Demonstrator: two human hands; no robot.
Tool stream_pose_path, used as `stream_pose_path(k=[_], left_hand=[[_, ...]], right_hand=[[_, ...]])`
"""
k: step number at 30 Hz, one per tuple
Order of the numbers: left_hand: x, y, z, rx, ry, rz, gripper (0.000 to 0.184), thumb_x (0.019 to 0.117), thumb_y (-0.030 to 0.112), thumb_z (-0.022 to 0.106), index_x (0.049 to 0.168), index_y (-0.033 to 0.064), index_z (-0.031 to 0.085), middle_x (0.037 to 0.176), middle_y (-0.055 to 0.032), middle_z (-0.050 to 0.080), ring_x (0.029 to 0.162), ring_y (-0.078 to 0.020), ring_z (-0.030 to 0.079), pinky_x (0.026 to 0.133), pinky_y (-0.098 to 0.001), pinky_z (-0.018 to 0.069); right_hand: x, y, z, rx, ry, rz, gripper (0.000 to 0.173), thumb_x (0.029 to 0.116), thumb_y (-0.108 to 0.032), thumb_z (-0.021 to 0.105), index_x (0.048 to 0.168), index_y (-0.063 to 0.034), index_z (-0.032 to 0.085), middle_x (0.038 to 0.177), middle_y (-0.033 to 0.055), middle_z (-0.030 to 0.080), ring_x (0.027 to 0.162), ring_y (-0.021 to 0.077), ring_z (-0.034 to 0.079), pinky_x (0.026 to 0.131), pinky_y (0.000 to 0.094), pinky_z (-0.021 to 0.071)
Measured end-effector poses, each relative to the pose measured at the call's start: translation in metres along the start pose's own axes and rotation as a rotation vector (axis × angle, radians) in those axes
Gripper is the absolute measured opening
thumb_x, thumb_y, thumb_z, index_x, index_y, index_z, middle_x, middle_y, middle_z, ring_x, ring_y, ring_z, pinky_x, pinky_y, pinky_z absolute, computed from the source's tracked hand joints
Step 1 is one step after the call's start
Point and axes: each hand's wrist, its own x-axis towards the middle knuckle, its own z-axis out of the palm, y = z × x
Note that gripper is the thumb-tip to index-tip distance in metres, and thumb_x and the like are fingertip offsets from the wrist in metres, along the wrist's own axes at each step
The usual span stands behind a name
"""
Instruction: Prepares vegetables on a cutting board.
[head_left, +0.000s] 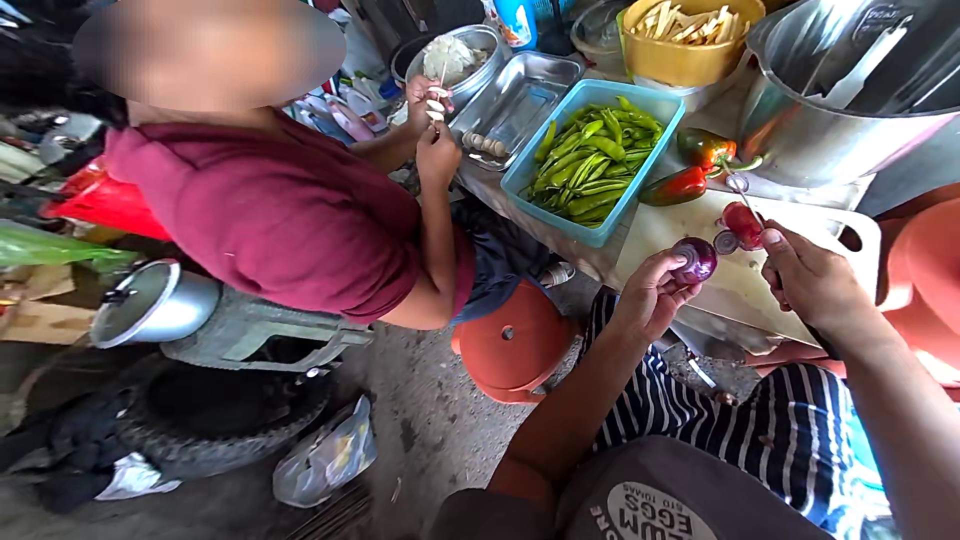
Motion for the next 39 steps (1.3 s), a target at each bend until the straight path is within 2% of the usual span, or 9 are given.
stream_pose_path(k=[3,6,11,17,21,23,26,30,39], left_hand=[[0.000,0.003,0.002,-0.034,0.011,0.026,0.025,0.1053,0.010,0.049,0.130,0.0067,0.054,0.107,-0.0083,0.062,0.091,-0.0174,0.066,0.086,-0.0307,0.0569],[-0.001,0.004,0.003,0.002,-0.007,0.069,0.032,0.1034,0.005,0.051,0.136,0.0051,0.053,0.116,-0.0092,0.061,0.097,-0.0174,0.065,0.090,-0.0314,0.0556],[0.005,0.003,0.002,0.122,-0.008,0.133,0.029,0.1027,0.005,0.054,0.131,0.0047,0.057,0.106,-0.0064,0.064,0.086,-0.0127,0.066,0.083,-0.0286,0.0570],[0.013,0.001,0.005,0.280,-0.017,0.206,0.038,0.1030,0.005,0.055,0.140,0.0031,0.053,0.123,-0.0106,0.062,0.094,-0.0150,0.065,0.084,-0.0315,0.0569],[0.017,0.004,0.006,0.543,-0.027,0.317,0.043,0.1023,0.009,0.058,0.145,0.0029,0.050,0.130,-0.0145,0.060,0.099,-0.0150,0.063,0.086,-0.0314,0.0541],[0.020,0.006,0.004,0.735,-0.019,0.392,0.043,0.1019,0.012,0.059,0.143,0.0023,0.053,0.130,-0.0169,0.062,0.103,-0.0197,0.064,0.090,-0.0371,0.0540],[0.028,0.005,0.002,1.126,0.047,0.640,0.043,0.0978,0.013,0.066,0.139,0.0021,0.060,0.125,-0.0199,0.065,0.105,-0.0295,0.063,0.086,-0.0459,0.0530],[0.040,-0.004,-0.001,1.512,0.122,1.014,0.045,0.0898,0.010,0.074,0.133,0.0004,0.065,0.126,-0.0169,0.067,0.116,-0.0360,0.060,0.097,-0.0464,0.0509],[0.052,-0.014,-0.006,1.587,-0.101,1.120,0.050,0.0824,0.006,0.077,0.132,0.0050,0.068,0.131,-0.0113,0.067,0.121,-0.0319,0.059,0.100,-0.0441,0.0491]], right_hand=[[0.000,-0.004,0.001,-0.026,-0.044,0.012,0.064,0.1124,-0.040,0.035,0.164,-0.0068,0.019,0.072,0.0112,0.053,0.057,0.0214,0.050,0.056,0.0429,0.0476],[-0.003,-0.004,0.003,-0.003,-0.021,-0.040,0.069,0.1119,-0.040,0.038,0.166,-0.0093,0.008,0.068,0.0072,0.051,0.053,0.0166,0.050,0.052,0.0380,0.0473],[-0.009,-0.001,0.006,0.098,0.024,-0.115,0.069,0.1111,-0.041,0.037,0.166,-0.0129,0.007,0.068,0.0027,0.050,0.050,0.0114,0.050,0.048,0.0323,0.0470],[-0.016,0.006,0.006,0.164,0.033,-0.127,0.069,0.1098,-0.043,0.038,0.166,-0.0128,0.012,0.065,-0.0008,0.050,0.047,0.0076,0.049,0.044,0.0272,0.0456],[-0.020,0.010,0.006,0.194,0.045,-0.123,0.069,0.1094,-0.042,0.038,0.165,-0.0104,0.013,0.065,-0.0022,0.050,0.047,0.0051,0.049,0.043,0.0239,0.0448],[-0.021,0.012,0.006,0.207,0.047,-0.116,0.069,0.1093,-0.042,0.038,0.165,-0.0099,0.013,0.065,-0.0025,0.050,0.046,0.0049,0.049,0.043,0.0235,0.0446],[-0.022,0.015,0.006,0.212,0.037,-0.096,0.068,0.1096,-0.042,0.038,0.165,-0.0107,0.013,0.065,-0.0020,0.049,0.046,0.0054,0.048,0.043,0.0241,0.0450],[-0.023,0.018,0.006,0.221,0.030,-0.058,0.066,0.1100,-0.040,0.037,0.164,-0.0099,0.014,0.065,-0.0020,0.048,0.047,0.0050,0.048,0.043,0.0228,0.0446],[-0.023,0.020,0.007,0.249,0.008,-0.032,0.066,0.1097,-0.041,0.038,0.164,-0.0100,0.015,0.064,-0.0036,0.048,0.045,0.0033,0.047,0.042,0.0209,0.0432]])
